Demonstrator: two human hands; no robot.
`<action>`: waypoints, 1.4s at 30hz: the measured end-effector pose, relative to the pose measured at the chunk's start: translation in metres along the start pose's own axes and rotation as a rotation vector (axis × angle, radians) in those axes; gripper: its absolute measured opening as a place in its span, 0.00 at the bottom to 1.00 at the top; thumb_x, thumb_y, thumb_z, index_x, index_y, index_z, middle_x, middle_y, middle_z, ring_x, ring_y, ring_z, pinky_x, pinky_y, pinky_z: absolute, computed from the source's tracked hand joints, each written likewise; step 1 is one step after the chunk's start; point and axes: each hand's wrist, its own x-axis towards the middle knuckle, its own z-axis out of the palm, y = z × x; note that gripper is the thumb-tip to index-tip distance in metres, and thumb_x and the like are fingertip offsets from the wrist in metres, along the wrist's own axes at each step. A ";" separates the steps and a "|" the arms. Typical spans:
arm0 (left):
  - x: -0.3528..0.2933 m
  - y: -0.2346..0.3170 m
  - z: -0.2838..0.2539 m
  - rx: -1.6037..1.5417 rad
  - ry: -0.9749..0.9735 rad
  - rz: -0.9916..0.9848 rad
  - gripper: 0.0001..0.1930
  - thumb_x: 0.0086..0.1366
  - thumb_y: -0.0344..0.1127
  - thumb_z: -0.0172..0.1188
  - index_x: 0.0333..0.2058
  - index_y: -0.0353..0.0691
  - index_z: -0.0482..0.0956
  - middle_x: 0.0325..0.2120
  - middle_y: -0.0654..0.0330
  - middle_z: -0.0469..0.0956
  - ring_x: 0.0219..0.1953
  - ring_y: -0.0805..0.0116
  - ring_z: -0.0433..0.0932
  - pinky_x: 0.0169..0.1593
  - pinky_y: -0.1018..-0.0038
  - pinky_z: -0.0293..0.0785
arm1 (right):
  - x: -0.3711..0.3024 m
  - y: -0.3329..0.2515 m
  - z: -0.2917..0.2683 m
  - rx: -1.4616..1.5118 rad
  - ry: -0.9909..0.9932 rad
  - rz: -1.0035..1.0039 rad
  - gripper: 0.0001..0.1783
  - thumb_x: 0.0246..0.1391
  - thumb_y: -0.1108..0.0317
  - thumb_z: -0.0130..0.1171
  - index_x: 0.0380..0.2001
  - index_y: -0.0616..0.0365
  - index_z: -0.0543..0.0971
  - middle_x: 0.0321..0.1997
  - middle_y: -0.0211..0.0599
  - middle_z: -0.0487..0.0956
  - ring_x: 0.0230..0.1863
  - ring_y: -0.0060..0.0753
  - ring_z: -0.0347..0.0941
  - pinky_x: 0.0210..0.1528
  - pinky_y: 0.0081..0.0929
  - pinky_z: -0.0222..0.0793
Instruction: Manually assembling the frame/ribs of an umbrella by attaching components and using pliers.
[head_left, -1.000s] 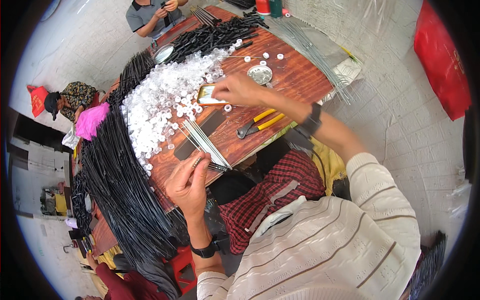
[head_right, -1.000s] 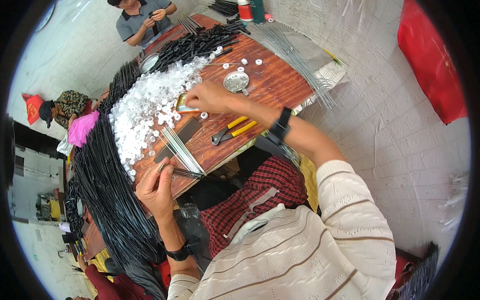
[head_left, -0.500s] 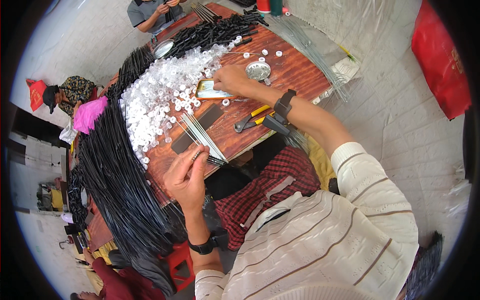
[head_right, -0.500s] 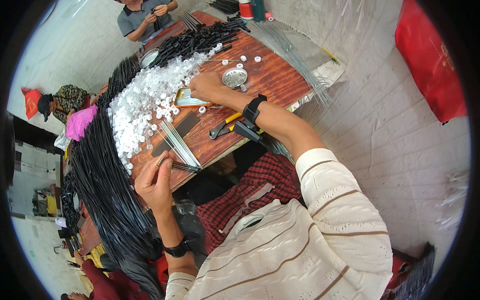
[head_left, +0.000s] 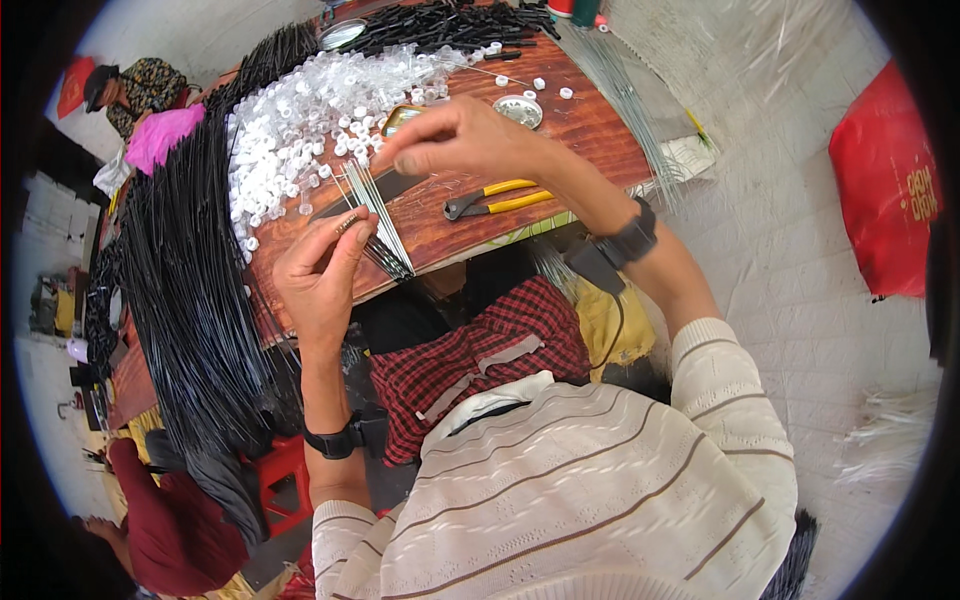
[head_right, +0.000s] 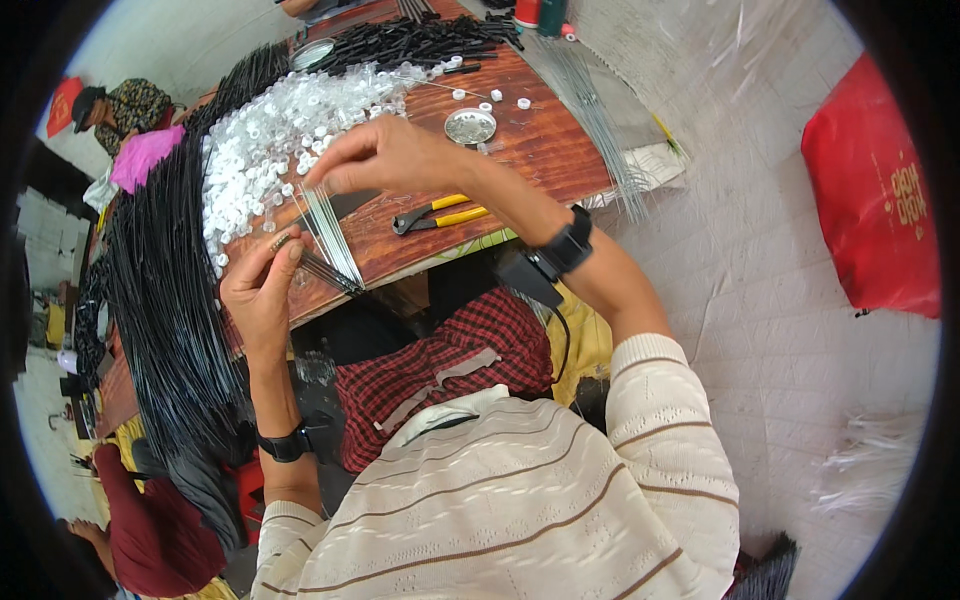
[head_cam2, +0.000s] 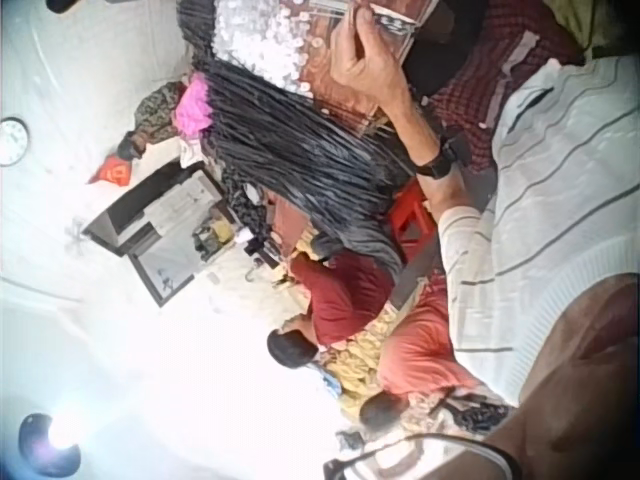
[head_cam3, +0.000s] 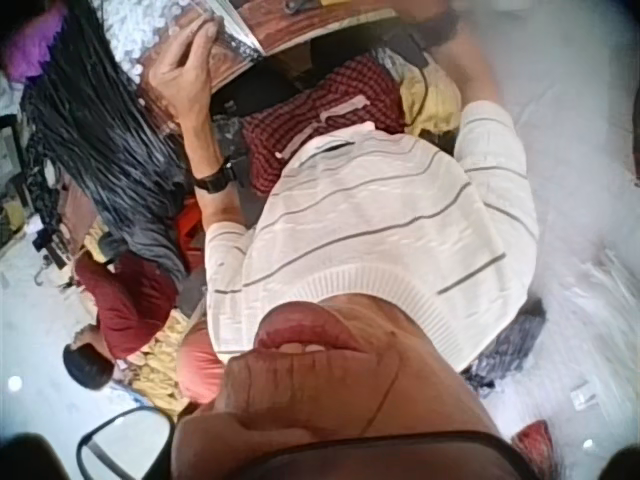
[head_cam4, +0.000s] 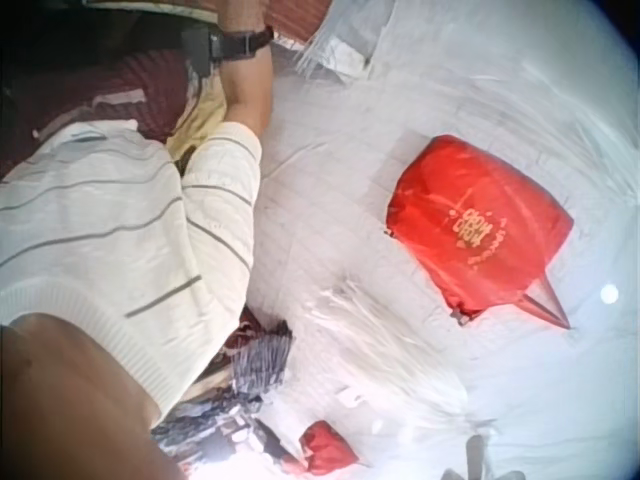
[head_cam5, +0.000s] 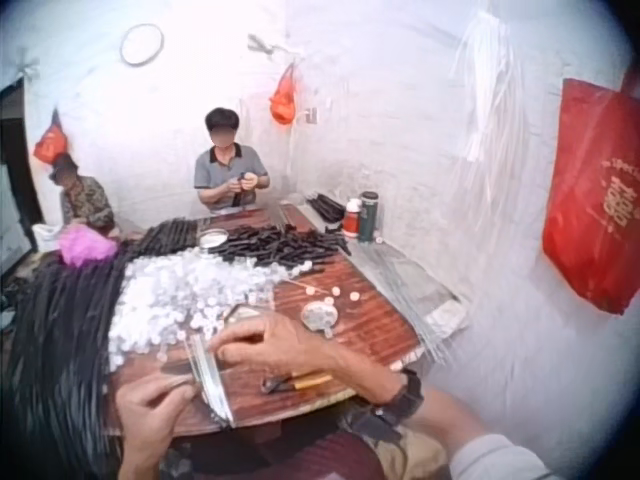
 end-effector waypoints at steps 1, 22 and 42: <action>-0.001 0.000 0.001 -0.043 -0.002 0.007 0.08 0.61 0.22 0.62 0.40 0.28 0.82 0.32 0.58 0.82 0.33 0.77 0.79 0.36 0.85 0.72 | -0.009 -0.008 0.002 -0.099 -0.048 -0.102 0.10 0.54 0.67 0.63 0.40 0.52 0.85 0.34 0.28 0.82 0.34 0.21 0.75 0.38 0.23 0.70; -0.004 -0.003 -0.011 -0.014 -0.003 -0.009 0.07 0.60 0.21 0.62 0.38 0.29 0.83 0.33 0.56 0.83 0.36 0.73 0.81 0.41 0.80 0.76 | -0.025 -0.012 0.011 -0.247 -0.082 -0.251 0.12 0.52 0.72 0.62 0.40 0.52 0.85 0.32 0.29 0.81 0.32 0.25 0.73 0.34 0.25 0.68; -0.006 -0.001 -0.008 -0.014 -0.024 0.000 0.07 0.62 0.22 0.61 0.39 0.29 0.82 0.33 0.56 0.83 0.36 0.74 0.81 0.40 0.81 0.76 | -0.028 -0.003 0.012 -0.259 -0.087 -0.325 0.12 0.52 0.71 0.64 0.41 0.53 0.85 0.31 0.29 0.81 0.33 0.25 0.74 0.35 0.26 0.69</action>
